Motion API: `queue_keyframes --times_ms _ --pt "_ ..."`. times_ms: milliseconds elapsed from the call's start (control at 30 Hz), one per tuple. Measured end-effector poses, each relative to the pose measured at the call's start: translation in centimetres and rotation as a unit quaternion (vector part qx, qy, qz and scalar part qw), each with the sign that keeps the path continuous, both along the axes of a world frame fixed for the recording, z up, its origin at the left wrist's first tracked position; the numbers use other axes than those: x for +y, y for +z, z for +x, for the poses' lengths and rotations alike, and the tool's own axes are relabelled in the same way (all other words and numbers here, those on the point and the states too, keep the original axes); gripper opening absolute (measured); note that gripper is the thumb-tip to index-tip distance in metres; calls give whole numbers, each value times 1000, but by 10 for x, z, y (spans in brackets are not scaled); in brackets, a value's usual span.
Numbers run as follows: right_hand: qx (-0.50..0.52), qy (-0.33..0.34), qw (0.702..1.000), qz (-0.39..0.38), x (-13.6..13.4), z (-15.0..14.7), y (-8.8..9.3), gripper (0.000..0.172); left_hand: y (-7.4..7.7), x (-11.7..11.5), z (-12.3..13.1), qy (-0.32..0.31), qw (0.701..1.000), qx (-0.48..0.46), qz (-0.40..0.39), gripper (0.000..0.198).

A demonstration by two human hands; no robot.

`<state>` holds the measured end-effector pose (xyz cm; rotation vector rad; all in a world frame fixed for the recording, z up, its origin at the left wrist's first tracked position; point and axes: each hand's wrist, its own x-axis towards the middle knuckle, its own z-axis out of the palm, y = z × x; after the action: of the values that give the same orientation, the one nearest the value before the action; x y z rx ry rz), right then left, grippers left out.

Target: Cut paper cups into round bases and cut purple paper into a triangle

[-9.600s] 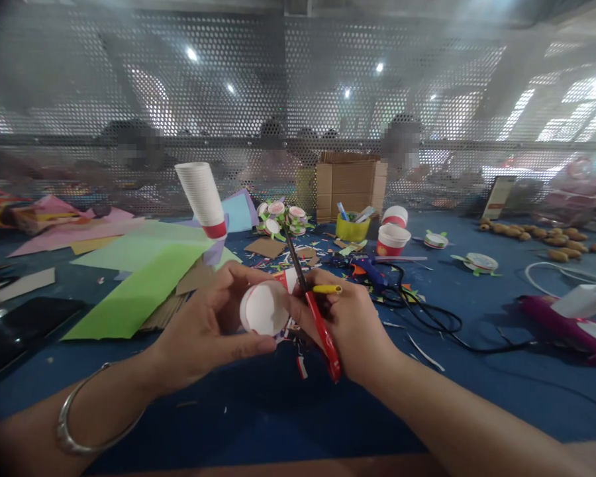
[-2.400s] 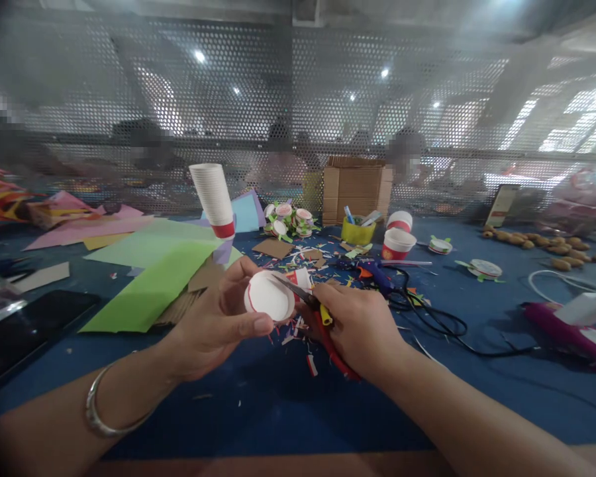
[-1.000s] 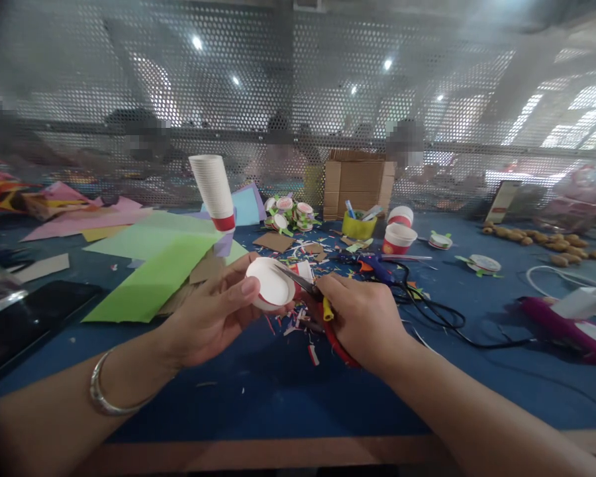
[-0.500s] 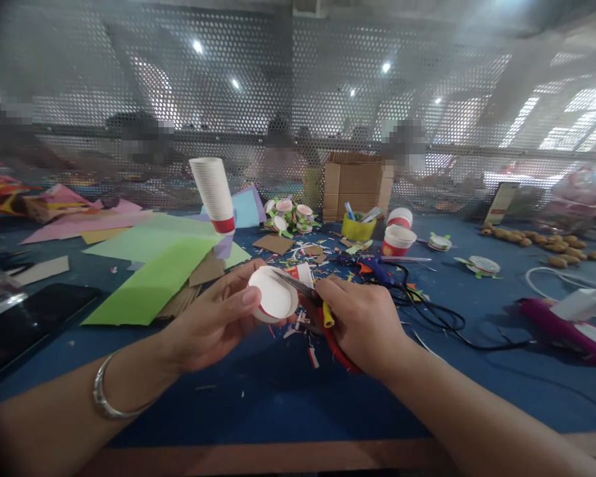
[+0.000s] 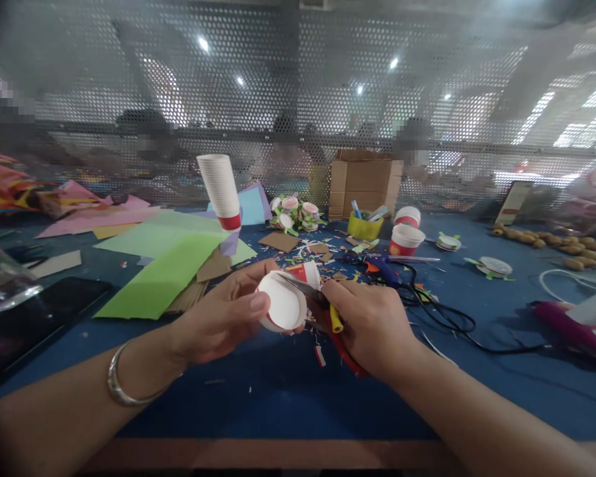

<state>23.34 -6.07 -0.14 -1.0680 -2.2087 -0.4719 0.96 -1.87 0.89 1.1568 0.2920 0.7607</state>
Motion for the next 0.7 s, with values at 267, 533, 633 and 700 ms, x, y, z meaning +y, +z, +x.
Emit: queue_keyframes --times_ms 267,533,633,700 --pt "-6 -1 1000 -21 0 3 0 13 -4 3 -3 -8 1000 19 1 42" --pt "13 -26 999 -38 2 3 0 15 -3 -5 3 10 1000 -17 -19 48" --pt "6 -37 999 -33 3 4 2 18 -2 -7 4 34 999 -11 -1 56" --pt "6 -37 999 -36 3 4 3 20 -2 -7 4 51 999 -3 12 53"
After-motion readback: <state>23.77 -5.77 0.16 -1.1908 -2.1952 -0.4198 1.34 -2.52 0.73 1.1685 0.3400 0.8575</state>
